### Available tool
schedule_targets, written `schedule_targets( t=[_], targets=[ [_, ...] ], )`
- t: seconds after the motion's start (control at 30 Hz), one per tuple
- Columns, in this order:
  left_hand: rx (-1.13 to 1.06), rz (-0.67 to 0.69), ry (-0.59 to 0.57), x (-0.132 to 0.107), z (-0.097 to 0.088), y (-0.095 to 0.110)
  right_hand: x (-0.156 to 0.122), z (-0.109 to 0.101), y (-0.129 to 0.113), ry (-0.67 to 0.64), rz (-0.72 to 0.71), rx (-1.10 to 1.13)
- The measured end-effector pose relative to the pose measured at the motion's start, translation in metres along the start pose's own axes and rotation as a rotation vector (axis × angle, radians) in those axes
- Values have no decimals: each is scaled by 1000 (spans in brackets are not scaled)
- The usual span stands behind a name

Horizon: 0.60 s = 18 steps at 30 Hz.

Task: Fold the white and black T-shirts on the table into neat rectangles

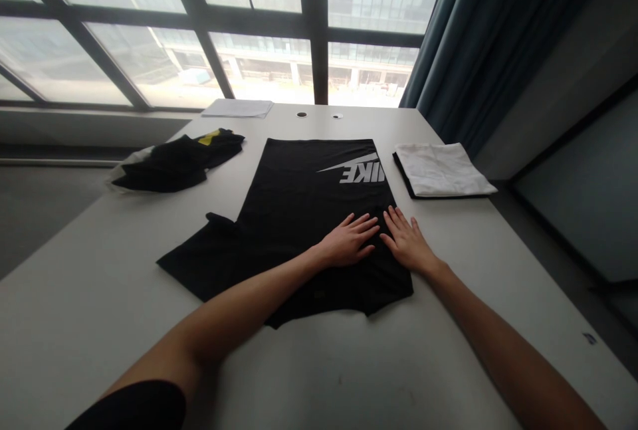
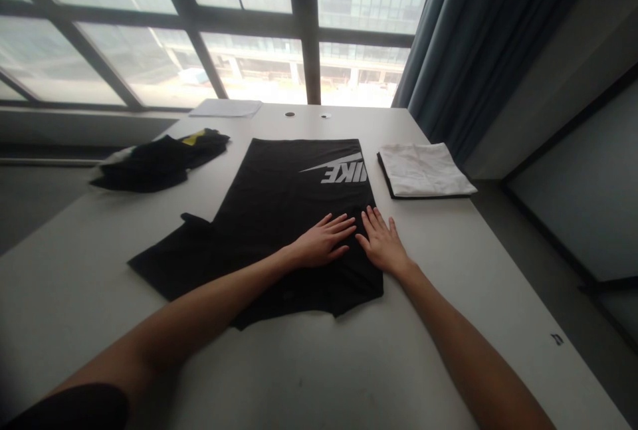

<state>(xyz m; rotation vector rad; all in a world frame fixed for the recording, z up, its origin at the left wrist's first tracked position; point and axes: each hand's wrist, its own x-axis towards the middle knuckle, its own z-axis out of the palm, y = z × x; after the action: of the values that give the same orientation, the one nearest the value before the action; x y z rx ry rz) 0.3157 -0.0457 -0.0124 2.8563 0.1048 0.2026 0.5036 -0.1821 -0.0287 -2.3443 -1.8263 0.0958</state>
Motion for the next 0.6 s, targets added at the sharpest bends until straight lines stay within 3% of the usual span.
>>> schedule_targets(
  t=[0.37,0.5,0.6],
  targets=[
    [-5,-9,12,1,2,0,-1,2,2,25,-28,50],
    [-13,-2,15,1,1,-1,-1,0,6,103,-32,180],
    [-12,-3,14,1,1,-1,0,-2,13,248,24,264]
  ],
)
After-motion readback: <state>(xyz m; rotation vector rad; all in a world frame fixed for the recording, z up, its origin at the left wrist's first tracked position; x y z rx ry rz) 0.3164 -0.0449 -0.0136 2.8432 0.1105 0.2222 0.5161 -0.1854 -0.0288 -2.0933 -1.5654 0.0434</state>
